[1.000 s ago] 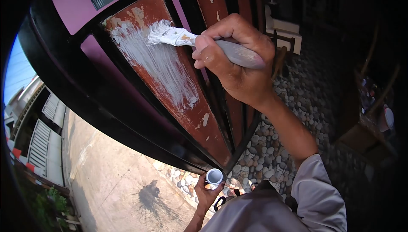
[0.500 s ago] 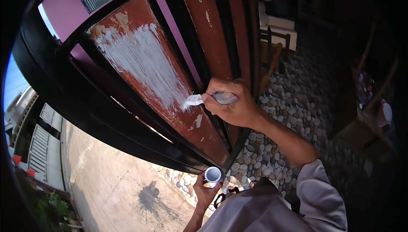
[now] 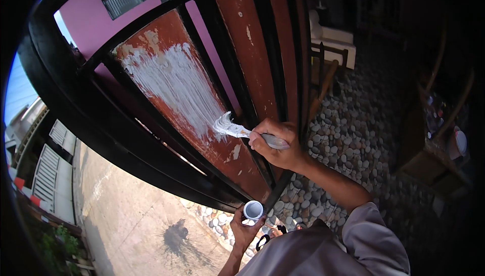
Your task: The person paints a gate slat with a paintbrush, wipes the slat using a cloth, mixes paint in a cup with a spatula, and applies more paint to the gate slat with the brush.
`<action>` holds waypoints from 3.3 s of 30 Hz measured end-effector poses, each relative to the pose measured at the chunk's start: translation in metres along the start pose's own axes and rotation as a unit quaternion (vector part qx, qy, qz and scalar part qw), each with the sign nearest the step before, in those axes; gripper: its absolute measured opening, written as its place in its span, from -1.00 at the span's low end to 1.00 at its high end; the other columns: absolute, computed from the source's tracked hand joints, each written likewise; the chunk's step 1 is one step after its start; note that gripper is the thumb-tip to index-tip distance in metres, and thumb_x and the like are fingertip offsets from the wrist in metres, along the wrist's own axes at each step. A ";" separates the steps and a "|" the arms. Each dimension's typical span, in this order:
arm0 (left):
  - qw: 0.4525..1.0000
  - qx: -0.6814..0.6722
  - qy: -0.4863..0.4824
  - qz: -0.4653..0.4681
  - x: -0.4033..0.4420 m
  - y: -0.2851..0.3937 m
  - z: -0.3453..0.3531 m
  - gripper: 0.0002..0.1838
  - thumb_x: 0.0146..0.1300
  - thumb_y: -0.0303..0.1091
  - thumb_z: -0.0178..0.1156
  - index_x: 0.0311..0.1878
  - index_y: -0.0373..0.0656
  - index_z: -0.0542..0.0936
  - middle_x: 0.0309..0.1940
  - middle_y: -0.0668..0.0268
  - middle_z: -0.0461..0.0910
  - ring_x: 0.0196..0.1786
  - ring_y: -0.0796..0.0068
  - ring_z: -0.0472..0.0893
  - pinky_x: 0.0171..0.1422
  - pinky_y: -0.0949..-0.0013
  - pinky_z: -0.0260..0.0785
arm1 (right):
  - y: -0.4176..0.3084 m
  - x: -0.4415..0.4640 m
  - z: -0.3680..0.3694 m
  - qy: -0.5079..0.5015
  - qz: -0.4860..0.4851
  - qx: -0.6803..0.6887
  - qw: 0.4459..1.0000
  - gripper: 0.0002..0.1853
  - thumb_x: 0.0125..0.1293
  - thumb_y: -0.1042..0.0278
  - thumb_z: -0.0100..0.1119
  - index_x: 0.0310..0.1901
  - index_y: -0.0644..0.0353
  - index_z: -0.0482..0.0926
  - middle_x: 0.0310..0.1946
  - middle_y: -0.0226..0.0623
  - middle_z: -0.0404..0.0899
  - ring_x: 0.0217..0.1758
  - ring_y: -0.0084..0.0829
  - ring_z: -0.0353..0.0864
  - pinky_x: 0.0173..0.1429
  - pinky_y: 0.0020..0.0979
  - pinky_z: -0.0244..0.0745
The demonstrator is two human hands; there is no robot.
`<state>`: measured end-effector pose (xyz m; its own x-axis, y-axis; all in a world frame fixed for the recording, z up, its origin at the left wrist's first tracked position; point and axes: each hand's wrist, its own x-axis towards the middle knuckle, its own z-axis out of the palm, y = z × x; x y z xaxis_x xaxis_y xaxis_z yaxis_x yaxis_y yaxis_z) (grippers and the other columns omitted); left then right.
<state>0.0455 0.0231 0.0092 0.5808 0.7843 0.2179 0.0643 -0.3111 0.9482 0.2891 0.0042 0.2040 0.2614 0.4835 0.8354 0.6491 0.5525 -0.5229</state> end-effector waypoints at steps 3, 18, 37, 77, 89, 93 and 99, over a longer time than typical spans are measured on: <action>1.000 0.014 -0.002 -0.001 -0.004 -0.008 0.002 -0.40 -0.07 -0.35 0.58 0.04 -0.34 0.53 -0.20 0.20 0.67 -0.13 0.48 0.65 0.03 0.38 0.50 | 0.001 -0.025 -0.004 -0.069 0.094 -0.021 0.993 -0.87 0.27 0.49 0.27 -0.41 0.25 0.54 -0.62 -0.36 0.59 -0.55 -0.66 0.59 -0.49 -0.54 0.40; 0.999 -0.015 0.039 -0.009 -0.012 0.001 0.010 -0.44 -0.08 -0.38 0.58 0.00 -0.31 0.56 -0.22 0.24 0.67 -0.15 0.50 0.65 -0.01 0.39 0.50 | -0.041 0.039 0.022 0.059 -0.154 0.017 0.986 -0.91 0.23 0.54 0.29 -0.26 0.28 0.56 -0.55 -0.32 0.61 -0.54 -0.56 0.63 -0.46 -0.51 0.50; 0.998 0.015 0.054 -0.036 -0.022 0.012 0.011 -0.43 -0.07 -0.34 0.58 -0.01 -0.32 0.55 -0.21 0.23 0.65 -0.15 0.48 0.65 0.00 0.40 0.49 | -0.020 -0.003 0.024 0.036 -0.127 -0.010 0.991 -0.78 0.15 0.61 0.33 -0.17 0.30 0.52 -0.46 -0.23 0.66 -0.48 -0.47 0.70 -0.43 -0.49 0.55; 0.994 0.079 0.063 -0.050 -0.017 0.011 0.001 -0.34 -0.08 -0.16 0.58 0.05 -0.31 0.56 -0.24 0.16 0.73 -0.15 0.39 0.72 -0.03 0.32 0.55 | -0.070 0.102 -0.026 0.011 -0.369 -0.187 0.910 -0.60 0.03 0.57 0.43 -0.03 0.27 0.63 -0.23 -0.13 0.66 -0.27 -0.26 0.74 -0.24 -0.39 0.72; 0.993 0.061 0.066 -0.072 -0.020 0.019 0.006 -0.32 -0.09 -0.15 0.58 0.07 -0.30 0.56 -0.22 0.16 0.73 -0.12 0.39 0.71 -0.02 0.33 0.55 | -0.064 0.069 -0.017 0.019 -0.260 -0.122 0.958 -0.70 0.11 0.55 0.36 -0.08 0.32 0.61 -0.35 -0.18 0.69 -0.41 -0.35 0.74 -0.30 -0.43 0.68; 0.994 0.065 0.056 -0.070 -0.019 0.017 0.008 -0.32 -0.09 -0.15 0.58 0.07 -0.31 0.56 -0.22 0.16 0.73 -0.13 0.40 0.71 0.00 0.35 0.54 | -0.069 0.082 -0.009 0.090 -0.184 0.015 0.979 -0.74 0.22 0.51 0.31 -0.05 0.34 0.59 -0.36 -0.19 0.70 -0.40 -0.51 0.73 -0.37 -0.51 0.61; 0.994 0.068 0.064 -0.058 -0.019 0.011 0.010 -0.33 -0.09 -0.16 0.58 0.06 -0.31 0.56 -0.22 0.16 0.73 -0.14 0.41 0.72 -0.02 0.35 0.55 | -0.079 0.098 0.007 0.073 -0.259 -0.017 0.963 -0.79 0.39 0.44 0.16 -0.08 0.43 0.49 -0.28 -0.08 0.68 -0.25 -0.29 0.77 -0.20 -0.40 0.72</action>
<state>0.0432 -0.0006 0.0136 0.4550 0.8785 0.1456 0.2389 -0.2780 0.9304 0.2590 0.0130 0.3261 -0.0082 0.0460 0.9989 0.7423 0.6696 -0.0247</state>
